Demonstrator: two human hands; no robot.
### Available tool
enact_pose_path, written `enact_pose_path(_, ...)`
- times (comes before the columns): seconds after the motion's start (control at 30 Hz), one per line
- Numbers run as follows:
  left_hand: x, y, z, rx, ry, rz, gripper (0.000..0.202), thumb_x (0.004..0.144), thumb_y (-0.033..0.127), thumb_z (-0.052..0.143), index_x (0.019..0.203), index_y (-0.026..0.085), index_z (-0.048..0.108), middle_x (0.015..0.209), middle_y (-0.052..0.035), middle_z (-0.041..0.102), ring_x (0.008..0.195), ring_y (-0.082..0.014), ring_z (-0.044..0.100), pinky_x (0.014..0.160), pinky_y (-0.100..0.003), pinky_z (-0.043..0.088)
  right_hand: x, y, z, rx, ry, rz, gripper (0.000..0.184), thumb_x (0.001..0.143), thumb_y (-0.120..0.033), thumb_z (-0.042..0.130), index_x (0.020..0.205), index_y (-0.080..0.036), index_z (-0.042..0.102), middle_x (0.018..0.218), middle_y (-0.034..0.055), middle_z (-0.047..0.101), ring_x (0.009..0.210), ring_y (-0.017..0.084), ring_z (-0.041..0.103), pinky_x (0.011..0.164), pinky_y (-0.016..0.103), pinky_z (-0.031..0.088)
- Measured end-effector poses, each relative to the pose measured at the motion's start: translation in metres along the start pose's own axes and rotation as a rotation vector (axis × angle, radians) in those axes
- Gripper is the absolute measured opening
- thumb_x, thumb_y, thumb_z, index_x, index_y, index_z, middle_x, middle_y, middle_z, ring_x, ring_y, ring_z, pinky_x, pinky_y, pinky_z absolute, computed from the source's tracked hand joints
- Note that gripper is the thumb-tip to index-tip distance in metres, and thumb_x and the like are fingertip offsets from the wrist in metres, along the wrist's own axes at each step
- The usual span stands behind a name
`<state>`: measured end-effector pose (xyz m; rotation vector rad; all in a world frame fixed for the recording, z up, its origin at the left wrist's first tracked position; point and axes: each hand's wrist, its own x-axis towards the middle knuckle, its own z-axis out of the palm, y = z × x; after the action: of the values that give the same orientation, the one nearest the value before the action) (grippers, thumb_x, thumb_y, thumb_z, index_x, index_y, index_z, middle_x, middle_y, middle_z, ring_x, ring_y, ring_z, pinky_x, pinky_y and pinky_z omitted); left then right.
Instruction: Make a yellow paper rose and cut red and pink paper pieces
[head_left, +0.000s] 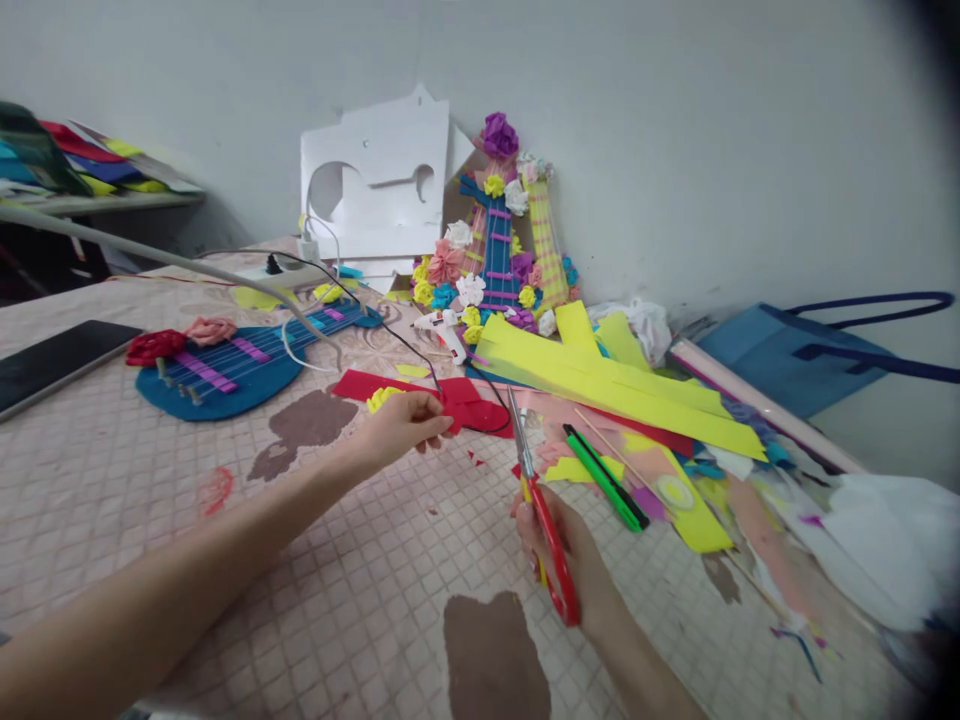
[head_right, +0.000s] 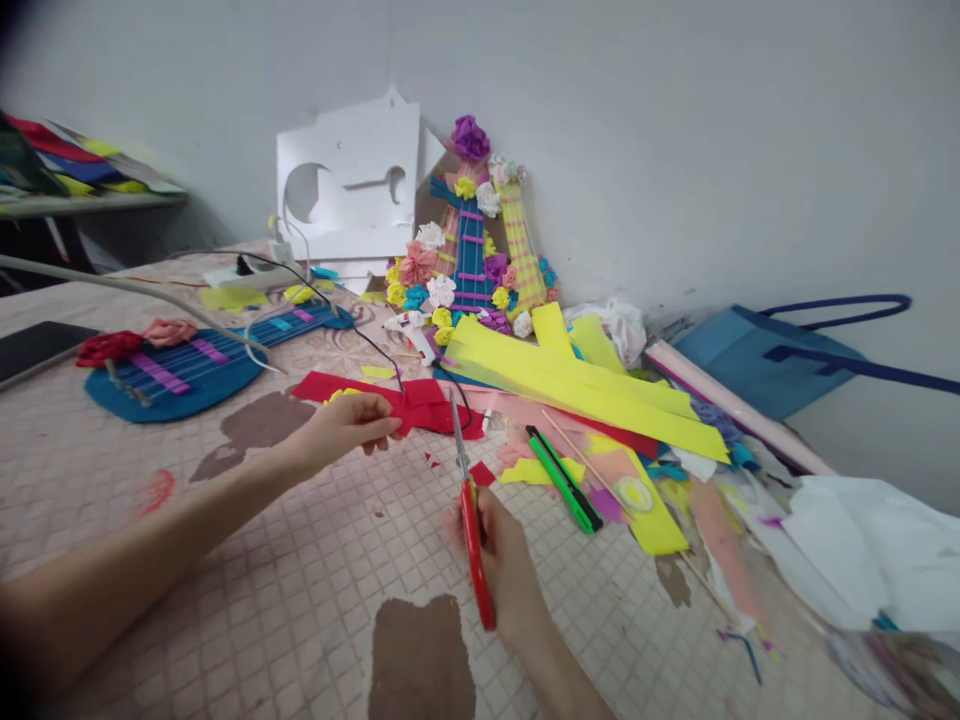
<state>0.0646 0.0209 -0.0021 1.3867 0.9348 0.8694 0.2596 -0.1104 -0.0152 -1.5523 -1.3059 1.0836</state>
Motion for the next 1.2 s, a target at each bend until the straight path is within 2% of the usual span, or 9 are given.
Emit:
enact_pose_path(0.1,0.007,-0.013,0.001,0.272,-0.027,0.051,0.012,0.069,0.025,0.066,0.063,0.018,0.058,0.054,0.0000,0.065,0.042,-0.0100,0.053,0.042,-0.019,0.035,0.001,-0.001,-0.002,0.018,-0.003,0.013,0.042,0.076,-0.062,0.052,0.073,-0.022,0.044,0.054,-0.0066,0.037,0.043,0.009,0.034,0.039,0.023,0.030)
enact_pose_path(0.2,0.010,-0.020,0.005,0.501,0.033,0.113,0.008,0.070,0.024,0.063,0.065,0.019,0.061,0.051,0.0002,0.063,0.046,-0.0127,0.054,0.046,-0.021,0.034,0.001,-0.004,-0.002,0.012,-0.009,0.014,0.044,0.073,-0.063,0.055,0.069,-0.022,0.040,0.053,-0.0072,0.035,0.043,0.009,0.034,0.039,0.023,0.030)
enact_pose_path(0.37,0.004,-0.006,0.000,0.642,0.145,0.142,0.004,0.071,0.021,0.060,0.068,0.020,0.063,0.048,0.0016,0.056,0.049,-0.0136,0.051,0.050,-0.023,0.029,0.004,-0.005,-0.007,0.018,0.018,0.011,0.044,0.071,-0.064,0.056,0.068,-0.023,0.040,0.050,-0.0071,0.037,0.042,0.009,0.036,0.037,0.022,0.030)
enact_pose_path(0.47,-0.002,0.003,0.003,0.727,0.225,0.249,0.010,0.073,0.020,0.059,0.081,0.021,0.064,0.060,0.0000,0.060,0.055,-0.0143,0.051,0.055,-0.024,0.031,0.007,-0.004,-0.014,0.058,0.034,0.040,0.044,0.073,-0.064,0.055,0.070,-0.022,0.041,0.053,-0.0068,0.039,0.041,0.008,0.036,0.036,0.022,0.031)
enact_pose_path(0.53,-0.005,0.005,0.012,0.737,0.167,0.367,0.014,0.076,0.019,0.057,0.087,0.021,0.064,0.072,-0.0023,0.063,0.060,-0.0146,0.053,0.057,-0.024,0.033,0.009,-0.005,-0.019,0.079,0.064,0.054,0.044,0.073,-0.064,0.055,0.071,-0.022,0.042,0.052,-0.0076,0.038,0.039,0.008,0.035,0.036,0.021,0.031)
enact_pose_path(0.63,-0.004,0.000,0.034,0.773,-0.055,0.527,0.011,0.077,0.015,0.056,0.081,0.020,0.064,0.077,-0.0038,0.063,0.064,-0.0151,0.055,0.058,-0.024,0.036,0.010,-0.010,-0.026,0.093,0.147,0.054,0.045,0.072,-0.065,0.056,0.071,-0.022,0.041,0.050,-0.0082,0.038,0.038,0.008,0.036,0.035,0.021,0.031)
enact_pose_path(0.83,0.012,-0.007,0.077,1.060,-0.352,0.661,0.014,0.078,0.010,0.055,0.088,0.015,0.062,0.091,-0.0110,0.062,0.089,-0.0255,0.056,0.071,-0.032,0.040,0.014,-0.016,-0.034,0.141,0.215,0.071,0.052,0.067,-0.072,0.054,0.070,-0.022,0.043,0.046,-0.0082,0.039,0.035,0.007,0.036,0.033,0.019,0.030)
enact_pose_path(1.03,0.020,-0.016,0.094,1.242,-0.434,0.850,0.017,0.083,0.008,0.047,0.075,0.014,0.061,0.078,-0.0118,0.061,0.078,-0.0242,0.056,0.071,-0.036,0.038,0.018,-0.007,-0.036,0.146,0.197,0.033,0.050,0.070,-0.069,0.055,0.066,-0.021,0.042,0.044,-0.0082,0.037,0.035,0.007,0.036,0.033,0.019,0.030)
enact_pose_path(1.2,0.021,-0.018,0.090,1.098,-0.345,0.785,0.015,0.083,0.010,0.048,0.076,0.014,0.060,0.078,-0.0091,0.061,0.076,-0.0212,0.057,0.071,-0.034,0.040,0.017,-0.005,-0.037,0.184,0.201,0.008,0.047,0.073,-0.066,0.055,0.071,-0.021,0.044,0.046,-0.0086,0.038,0.035,0.006,0.035,0.033,0.017,0.032)
